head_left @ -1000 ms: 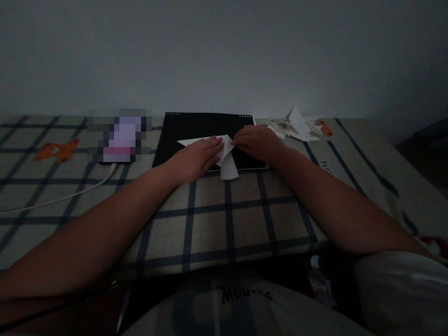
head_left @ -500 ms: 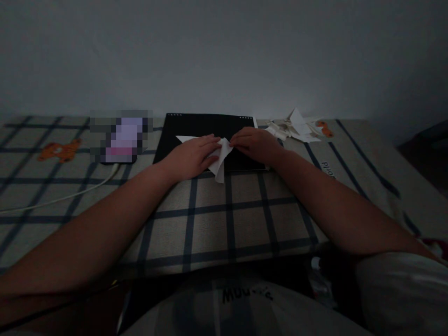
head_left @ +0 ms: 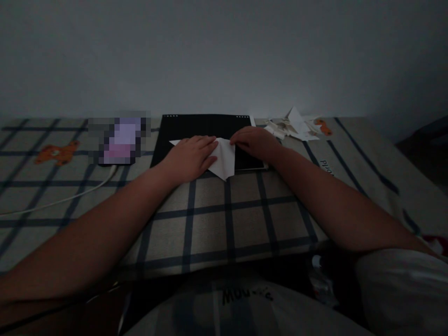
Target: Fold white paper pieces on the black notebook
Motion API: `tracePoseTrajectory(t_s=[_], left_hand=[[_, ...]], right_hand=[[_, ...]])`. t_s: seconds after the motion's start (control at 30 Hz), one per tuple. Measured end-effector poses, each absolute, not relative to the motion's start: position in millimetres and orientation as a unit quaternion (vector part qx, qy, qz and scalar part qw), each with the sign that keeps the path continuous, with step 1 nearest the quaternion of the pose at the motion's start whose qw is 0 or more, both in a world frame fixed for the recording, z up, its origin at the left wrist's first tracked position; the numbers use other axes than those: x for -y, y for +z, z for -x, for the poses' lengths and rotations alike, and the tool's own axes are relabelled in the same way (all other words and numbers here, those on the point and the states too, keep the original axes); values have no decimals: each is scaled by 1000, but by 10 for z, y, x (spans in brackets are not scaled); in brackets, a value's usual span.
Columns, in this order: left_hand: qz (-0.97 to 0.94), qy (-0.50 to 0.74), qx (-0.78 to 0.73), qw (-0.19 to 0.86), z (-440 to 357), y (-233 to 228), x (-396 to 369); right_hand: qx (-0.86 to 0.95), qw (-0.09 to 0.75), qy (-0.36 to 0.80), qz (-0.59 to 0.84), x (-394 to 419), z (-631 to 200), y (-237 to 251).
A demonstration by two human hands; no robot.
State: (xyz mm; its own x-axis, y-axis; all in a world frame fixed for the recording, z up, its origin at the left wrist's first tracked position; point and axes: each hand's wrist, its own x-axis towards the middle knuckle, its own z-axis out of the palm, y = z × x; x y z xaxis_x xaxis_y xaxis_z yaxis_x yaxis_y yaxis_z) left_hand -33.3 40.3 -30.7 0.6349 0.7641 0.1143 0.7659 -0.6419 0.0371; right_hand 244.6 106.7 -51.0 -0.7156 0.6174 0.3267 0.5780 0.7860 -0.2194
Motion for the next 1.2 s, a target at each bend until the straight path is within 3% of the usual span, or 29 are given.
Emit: tracePoseTrajectory(t_s=[0.47,0.8,1.2], left_hand=[[897,-57,438,4,313,-348,-415],[904,-43,426,3,345,-386,-450],[905,-45,424,-5,326,-377,-445]], right_hand=[[931,192,24,310,-1109,-2497,-546],[942,122,-66,307,-1004,-2450,-416],[939,123,-56,315,-1007,-2423,-406]])
